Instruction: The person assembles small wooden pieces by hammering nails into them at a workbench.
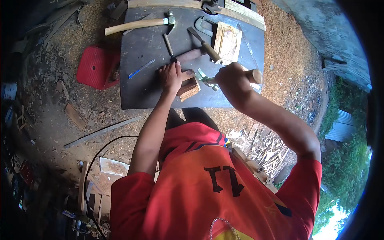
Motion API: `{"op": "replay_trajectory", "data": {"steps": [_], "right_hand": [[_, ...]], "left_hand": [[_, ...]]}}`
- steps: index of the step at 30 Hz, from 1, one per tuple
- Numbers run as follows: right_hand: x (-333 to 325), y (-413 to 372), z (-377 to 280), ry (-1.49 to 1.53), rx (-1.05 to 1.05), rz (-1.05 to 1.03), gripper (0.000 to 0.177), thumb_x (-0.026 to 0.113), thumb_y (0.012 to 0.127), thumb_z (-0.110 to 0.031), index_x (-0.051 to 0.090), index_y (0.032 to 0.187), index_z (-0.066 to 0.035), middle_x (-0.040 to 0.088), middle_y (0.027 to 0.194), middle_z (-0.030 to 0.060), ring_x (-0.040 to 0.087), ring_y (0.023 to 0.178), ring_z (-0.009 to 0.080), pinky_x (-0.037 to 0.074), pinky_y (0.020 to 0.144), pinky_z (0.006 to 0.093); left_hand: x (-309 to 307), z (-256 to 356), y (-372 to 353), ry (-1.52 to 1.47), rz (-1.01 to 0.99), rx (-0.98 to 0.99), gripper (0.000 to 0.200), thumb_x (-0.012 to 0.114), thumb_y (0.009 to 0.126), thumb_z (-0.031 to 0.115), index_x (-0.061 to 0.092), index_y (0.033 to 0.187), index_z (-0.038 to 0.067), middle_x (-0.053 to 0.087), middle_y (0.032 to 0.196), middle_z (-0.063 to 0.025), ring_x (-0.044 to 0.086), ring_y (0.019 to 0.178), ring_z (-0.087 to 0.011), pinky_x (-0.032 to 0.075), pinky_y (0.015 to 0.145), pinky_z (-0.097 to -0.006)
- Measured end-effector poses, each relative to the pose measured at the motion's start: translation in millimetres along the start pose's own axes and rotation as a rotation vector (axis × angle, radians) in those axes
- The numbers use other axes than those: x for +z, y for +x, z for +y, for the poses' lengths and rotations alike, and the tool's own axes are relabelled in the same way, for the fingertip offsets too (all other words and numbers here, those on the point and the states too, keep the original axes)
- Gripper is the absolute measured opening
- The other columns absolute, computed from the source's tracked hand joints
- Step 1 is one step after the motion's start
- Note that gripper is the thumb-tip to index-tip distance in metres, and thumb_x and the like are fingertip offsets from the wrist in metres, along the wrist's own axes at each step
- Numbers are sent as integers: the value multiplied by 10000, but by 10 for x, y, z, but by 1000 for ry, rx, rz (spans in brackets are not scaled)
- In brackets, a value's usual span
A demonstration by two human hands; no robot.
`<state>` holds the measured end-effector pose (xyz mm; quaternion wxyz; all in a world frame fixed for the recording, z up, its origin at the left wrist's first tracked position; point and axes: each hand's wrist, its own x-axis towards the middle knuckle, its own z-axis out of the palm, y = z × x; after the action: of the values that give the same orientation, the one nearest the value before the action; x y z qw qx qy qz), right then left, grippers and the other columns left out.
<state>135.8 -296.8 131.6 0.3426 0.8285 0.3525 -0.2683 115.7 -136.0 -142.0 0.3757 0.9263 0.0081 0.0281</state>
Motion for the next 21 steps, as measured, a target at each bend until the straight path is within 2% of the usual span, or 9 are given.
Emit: {"op": "replay_trajectory", "data": {"steps": [1,2,4,6,11,14,15,18,21], "right_hand": [[-192,193,-94,9,9,-247,130,735,830,-183,813,919,-130,743,774,21,732,689,189,521,522,357],[-280,282,-138,-78,-14,-264,146,760,796,-196,811,910,-120,733,764,11,716,653,188,518,493,363],[-408,418,-224,-168,-39,-303,133,748,823,-199,813,915,-128,741,777,18,722,672,193,531,509,357],[-518,525,-233,-146,-94,-319,138,742,844,-211,815,929,-131,748,789,19,731,696,195,539,529,360],[-485,698,-257,-131,-151,-317,167,752,864,-199,816,995,-119,771,849,29,746,765,184,555,624,353],[-417,799,-296,-169,-180,-443,181,764,860,-208,816,1010,-122,777,873,39,752,768,191,545,607,338],[-439,813,-315,-162,-142,-437,205,777,850,-240,818,1026,-143,782,893,46,758,814,196,541,686,352],[-575,857,-295,-155,-138,-397,244,795,831,-271,817,1042,-152,791,943,58,757,891,208,517,793,368],[-780,786,-152,-161,-176,-341,312,730,912,-431,805,993,-140,785,939,52,756,944,212,527,791,357]], "left_hand": [[5,-17,9,-14,3,-1,349,499,1070,303,652,848,81,710,885,-146,644,891,-377,443,854,-523],[24,-24,18,-28,5,-6,347,496,1070,300,658,856,80,713,886,-149,647,890,-376,444,857,-523],[46,-38,-28,-30,9,-19,349,479,1076,300,659,868,86,716,889,-141,650,889,-366,441,859,-515],[77,-47,-26,-5,21,-20,357,452,1086,307,651,877,97,718,891,-120,647,888,-349,434,858,-503],[72,-45,-13,-35,79,-10,348,476,1075,292,669,872,85,717,864,-145,663,901,-355,443,853,-538],[66,-43,-9,-49,54,-36,344,480,1074,289,671,878,82,717,873,-143,665,909,-356,446,854,-547],[68,-38,-18,-54,67,-32,341,480,1074,286,670,879,80,716,875,-144,665,911,-357,448,859,-548],[60,-43,-19,-47,114,-7,322,491,1066,274,657,865,86,711,868,-137,667,898,-349,453,870,-539],[50,-17,1,-27,146,30,294,515,1050,261,634,832,104,703,850,-115,668,864,-326,459,871,-518]]}}
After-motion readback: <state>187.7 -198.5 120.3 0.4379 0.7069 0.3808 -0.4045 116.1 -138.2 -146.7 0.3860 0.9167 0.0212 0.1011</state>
